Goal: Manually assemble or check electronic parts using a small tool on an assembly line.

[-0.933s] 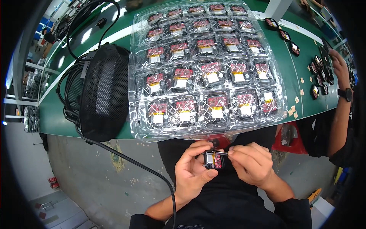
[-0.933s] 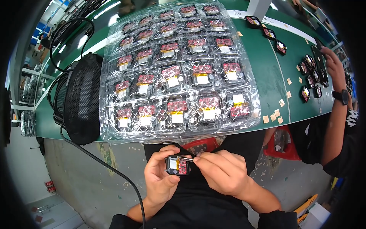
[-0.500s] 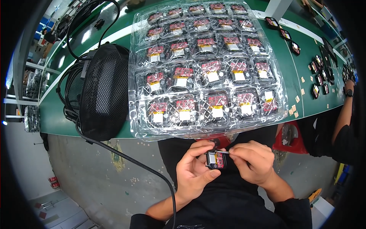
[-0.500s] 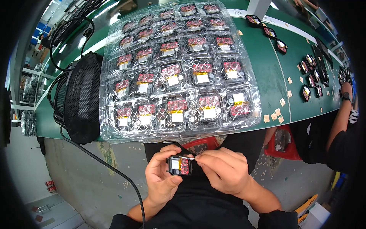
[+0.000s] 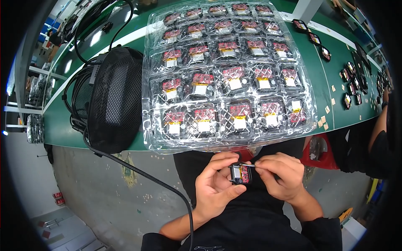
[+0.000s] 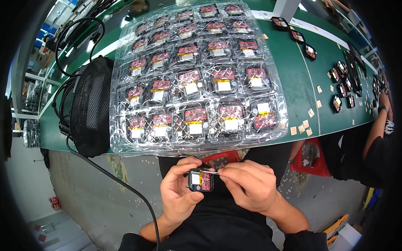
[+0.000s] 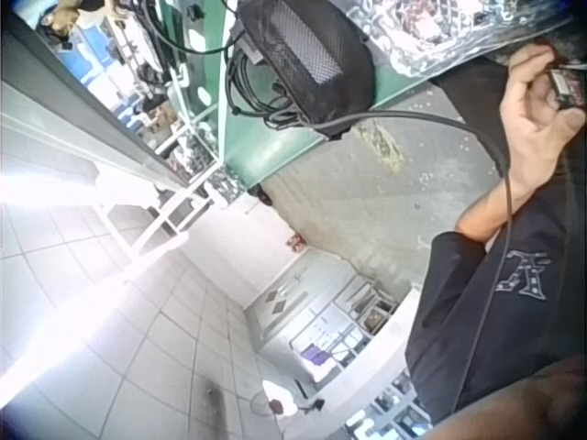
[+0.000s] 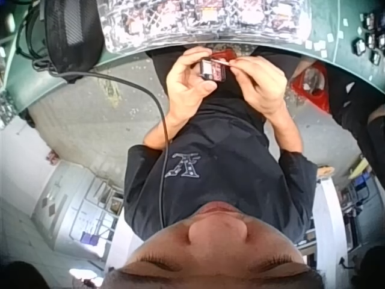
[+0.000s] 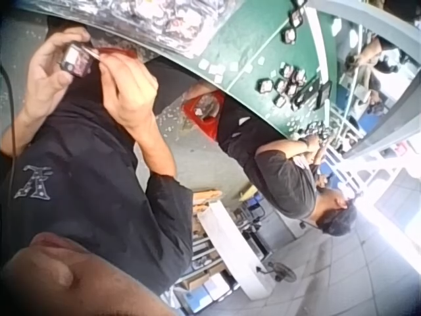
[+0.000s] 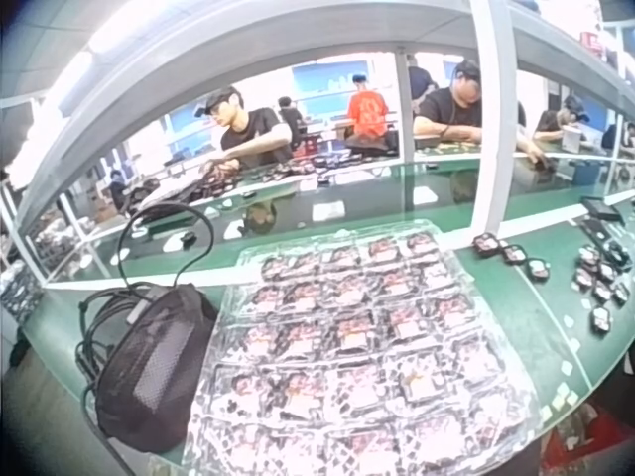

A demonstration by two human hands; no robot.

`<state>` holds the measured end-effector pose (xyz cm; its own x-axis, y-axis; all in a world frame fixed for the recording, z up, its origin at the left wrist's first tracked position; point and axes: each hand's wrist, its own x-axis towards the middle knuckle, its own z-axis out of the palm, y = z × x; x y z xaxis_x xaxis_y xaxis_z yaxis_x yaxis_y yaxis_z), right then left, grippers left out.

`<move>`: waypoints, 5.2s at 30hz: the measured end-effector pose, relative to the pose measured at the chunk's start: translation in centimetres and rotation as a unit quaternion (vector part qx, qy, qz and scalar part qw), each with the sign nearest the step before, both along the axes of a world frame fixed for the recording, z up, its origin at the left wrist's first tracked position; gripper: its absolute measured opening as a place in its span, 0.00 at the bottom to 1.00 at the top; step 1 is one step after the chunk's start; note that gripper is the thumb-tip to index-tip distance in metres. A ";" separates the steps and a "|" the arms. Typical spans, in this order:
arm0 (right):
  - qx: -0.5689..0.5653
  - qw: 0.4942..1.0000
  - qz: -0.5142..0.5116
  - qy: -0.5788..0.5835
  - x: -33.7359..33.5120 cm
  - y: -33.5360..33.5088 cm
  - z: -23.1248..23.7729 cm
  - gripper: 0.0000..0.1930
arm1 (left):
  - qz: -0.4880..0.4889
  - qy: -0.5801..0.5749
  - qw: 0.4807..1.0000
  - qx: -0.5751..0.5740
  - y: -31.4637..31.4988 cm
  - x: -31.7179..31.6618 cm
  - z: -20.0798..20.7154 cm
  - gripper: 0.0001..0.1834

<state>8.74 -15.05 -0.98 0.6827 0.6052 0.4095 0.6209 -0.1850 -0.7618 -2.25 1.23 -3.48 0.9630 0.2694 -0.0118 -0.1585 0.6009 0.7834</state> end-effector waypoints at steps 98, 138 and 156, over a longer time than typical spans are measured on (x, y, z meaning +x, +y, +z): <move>0.066 0.990 0.103 0.066 -0.5 -2.1 4.0 0.27 | 0.024 -0.032 0.991 0.131 -2.4 0.1 2.9 0.42; -0.007 0.997 0.005 -0.081 -0.6 0.0 2.4 0.14 | 0.063 0.003 0.993 0.101 -1.2 -0.5 3.2 0.38; -0.038 0.989 -0.013 -0.142 0.1 -0.4 1.6 0.15 | 0.038 0.027 0.990 0.131 -0.5 -1.1 2.6 0.39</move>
<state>8.79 -15.43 0.63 0.5631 0.6245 0.5412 0.8018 -0.2541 -0.5410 -3.40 0.74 -0.92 0.9395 0.3420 0.0178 -0.1500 0.3640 0.9192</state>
